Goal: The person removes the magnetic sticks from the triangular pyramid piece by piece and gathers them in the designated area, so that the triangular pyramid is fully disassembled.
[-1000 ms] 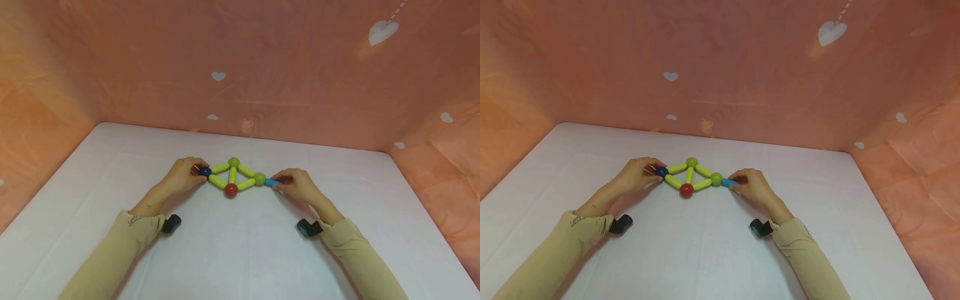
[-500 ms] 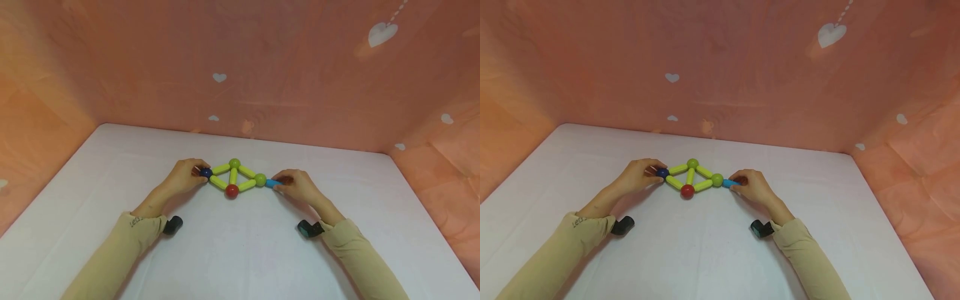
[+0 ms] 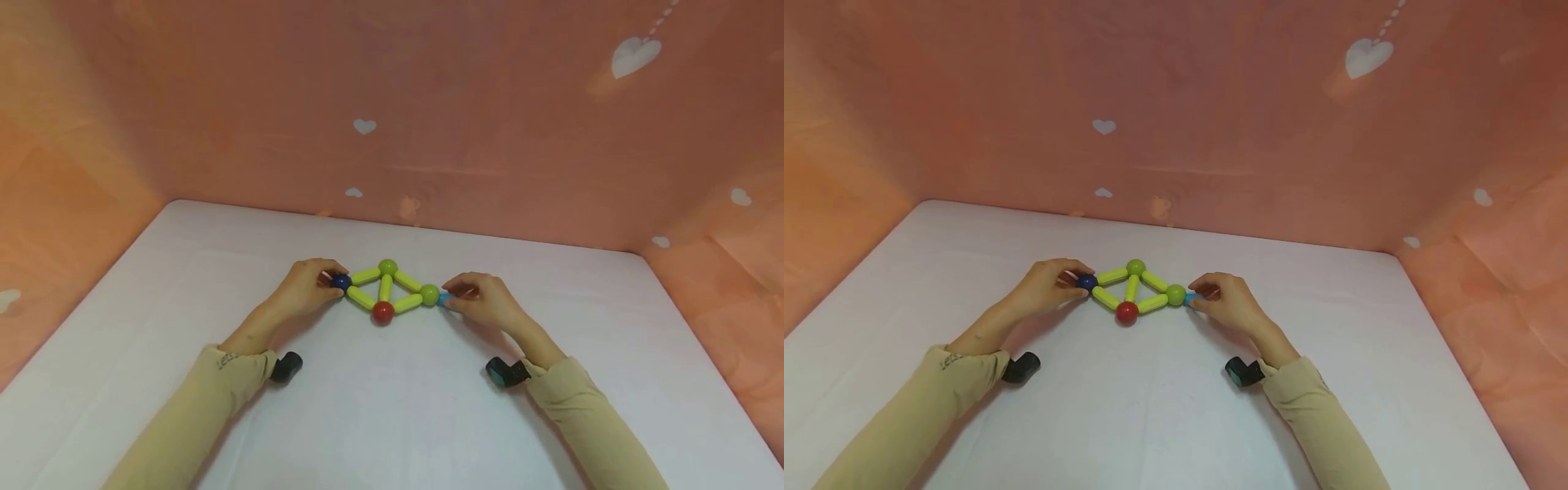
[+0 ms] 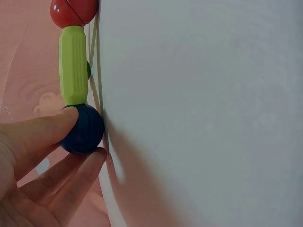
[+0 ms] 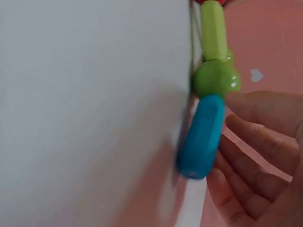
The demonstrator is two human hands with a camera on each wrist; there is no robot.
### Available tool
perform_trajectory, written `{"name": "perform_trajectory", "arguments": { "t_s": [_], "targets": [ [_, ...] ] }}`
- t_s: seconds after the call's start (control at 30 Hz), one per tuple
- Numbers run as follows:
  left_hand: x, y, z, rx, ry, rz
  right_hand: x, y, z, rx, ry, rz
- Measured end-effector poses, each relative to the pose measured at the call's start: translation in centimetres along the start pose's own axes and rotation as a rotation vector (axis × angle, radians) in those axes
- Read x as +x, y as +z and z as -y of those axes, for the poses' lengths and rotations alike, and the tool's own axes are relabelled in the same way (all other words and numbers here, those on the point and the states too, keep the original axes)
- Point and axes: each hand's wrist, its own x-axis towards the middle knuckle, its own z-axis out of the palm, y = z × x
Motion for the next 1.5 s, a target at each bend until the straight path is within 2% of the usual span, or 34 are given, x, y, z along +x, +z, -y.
{"name": "perform_trajectory", "arguments": {
  "t_s": [0.3, 0.63, 0.87, 1.2, 1.5],
  "targets": [
    [0.1, 0.3, -0.1, -0.002, -0.013, -0.002, 1.2, 0.4, 1.4, 0.055, -0.024, -0.044],
    [-0.1, 0.4, -0.1, -0.015, -0.038, -0.006, 3.2, 1.8, 3.1, 0.148, -0.033, -0.040],
    [-0.1, 0.5, -0.1, -0.028, -0.024, -0.022, 4.2, 2.8, 4.1, 0.175, -0.046, -0.053],
    [-0.1, 0.5, -0.2, -0.018, -0.050, -0.012, 5.9, 4.2, 5.6, 0.151, -0.047, -0.006],
    [-0.1, 0.3, -0.1, -0.018, -0.038, -0.011, 7.0, 5.4, 6.3, 0.156, -0.088, 0.031]
  ]
}}
